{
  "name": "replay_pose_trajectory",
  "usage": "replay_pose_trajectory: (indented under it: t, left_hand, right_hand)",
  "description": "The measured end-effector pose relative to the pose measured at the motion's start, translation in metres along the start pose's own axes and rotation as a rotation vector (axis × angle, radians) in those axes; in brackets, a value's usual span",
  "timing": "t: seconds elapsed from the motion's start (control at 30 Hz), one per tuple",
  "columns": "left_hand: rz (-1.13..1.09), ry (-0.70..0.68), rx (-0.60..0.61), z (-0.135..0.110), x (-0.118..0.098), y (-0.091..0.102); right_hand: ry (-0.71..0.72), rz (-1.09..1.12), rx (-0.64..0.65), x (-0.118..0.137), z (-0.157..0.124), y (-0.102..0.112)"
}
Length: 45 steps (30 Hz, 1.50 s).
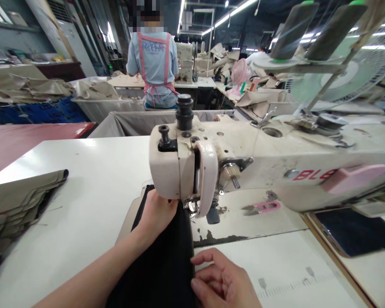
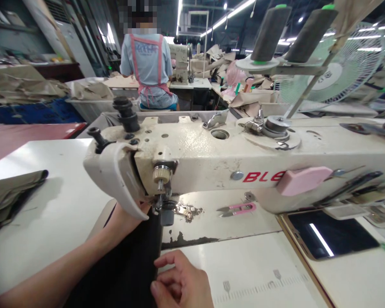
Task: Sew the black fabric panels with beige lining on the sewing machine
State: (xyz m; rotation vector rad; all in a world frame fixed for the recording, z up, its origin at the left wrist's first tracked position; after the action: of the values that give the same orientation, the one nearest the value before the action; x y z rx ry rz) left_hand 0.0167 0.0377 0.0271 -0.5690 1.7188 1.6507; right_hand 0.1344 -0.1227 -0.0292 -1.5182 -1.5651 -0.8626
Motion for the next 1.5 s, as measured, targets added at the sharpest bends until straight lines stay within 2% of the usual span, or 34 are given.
replay_pose_trajectory:
  t: [0.07,0.13,0.23,0.3,0.33,0.4,0.53,0.6,0.63,0.7,0.77,0.8,0.87,0.97,1.13,1.3,1.43,1.5]
  left_hand:
    - [-0.018,-0.005,-0.017,0.002,-0.001,0.008]
    - [-0.038,-0.024,-0.019,-0.01,-0.003,0.016]
    - [-0.058,-0.107,0.001,-0.06,-0.002,0.016]
    - [-0.105,-0.323,0.087,-0.103,-0.002,0.008]
    - [-0.105,-0.368,0.094,-0.121,0.002,0.005]
    - [-0.108,-0.35,0.113,-0.142,0.012,0.003]
    - [-0.162,-0.216,0.227,-0.139,0.02,0.015]
    - [-0.161,-0.216,0.15,-0.133,0.016,0.028]
    - [-0.139,-0.262,0.094,-0.133,0.011,0.034]
    - [-0.062,-0.474,0.028,-0.139,-0.003,0.036]
    - [0.029,-0.695,0.029,-0.152,-0.014,0.028]
    - [0.065,-0.75,0.042,-0.157,-0.016,0.023]
    - [0.098,-0.769,0.036,-0.164,-0.015,0.016]
    - [0.094,-0.777,0.022,-0.17,-0.006,0.015]
    - [0.107,-0.932,-0.015,-0.178,0.003,0.019]
    - [0.062,-0.764,0.074,-0.173,-0.002,0.015]
    - [0.065,-0.763,0.124,-0.174,-0.005,0.019]
    - [0.014,-0.701,0.147,-0.174,-0.001,0.021]
  right_hand:
    - [-0.005,0.054,0.01,-0.002,-0.002,-0.002]
    - [0.019,0.113,-0.019,0.0,-0.001,-0.003]
    - [0.103,0.14,-0.065,0.01,-0.002,-0.003]
    - [0.156,0.064,-0.073,0.018,-0.005,-0.003]
    - [0.183,-0.006,-0.079,0.022,-0.006,-0.003]
    - [0.229,-0.163,-0.104,0.031,-0.009,-0.003]
    - [0.272,-0.287,-0.148,0.038,-0.01,-0.004]
    - [0.268,-0.252,-0.168,0.037,-0.01,-0.004]
    - [0.244,-0.199,-0.171,0.033,-0.011,-0.005]
    - [0.146,-0.029,-0.118,0.023,-0.013,-0.009]
    - [0.059,0.135,-0.01,0.012,-0.018,-0.018]
    - [0.046,0.168,0.034,0.008,-0.021,-0.022]
    - [0.067,0.131,0.058,0.004,-0.028,-0.026]
    - [0.085,0.04,0.025,0.0,-0.037,-0.026]
    - [0.013,0.179,0.066,-0.004,-0.043,-0.027]
    - [0.031,0.145,0.056,-0.003,-0.045,-0.026]
    - [0.032,0.123,0.026,-0.007,-0.045,-0.026]
    - [0.024,0.126,0.003,-0.01,-0.045,-0.026]
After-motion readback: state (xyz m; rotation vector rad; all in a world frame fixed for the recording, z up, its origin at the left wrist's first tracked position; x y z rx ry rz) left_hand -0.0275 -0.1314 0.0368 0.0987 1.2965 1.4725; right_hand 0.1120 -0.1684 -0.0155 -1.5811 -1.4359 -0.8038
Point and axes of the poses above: each hand's wrist, its own z-axis towards the middle knuckle, its own y-axis out of the back of the hand, x = y × z, the point moved 4 cm from there along z, towards the middle knuckle, and after that the axes turned 4 degrees about -z, right-handed, at the moved point
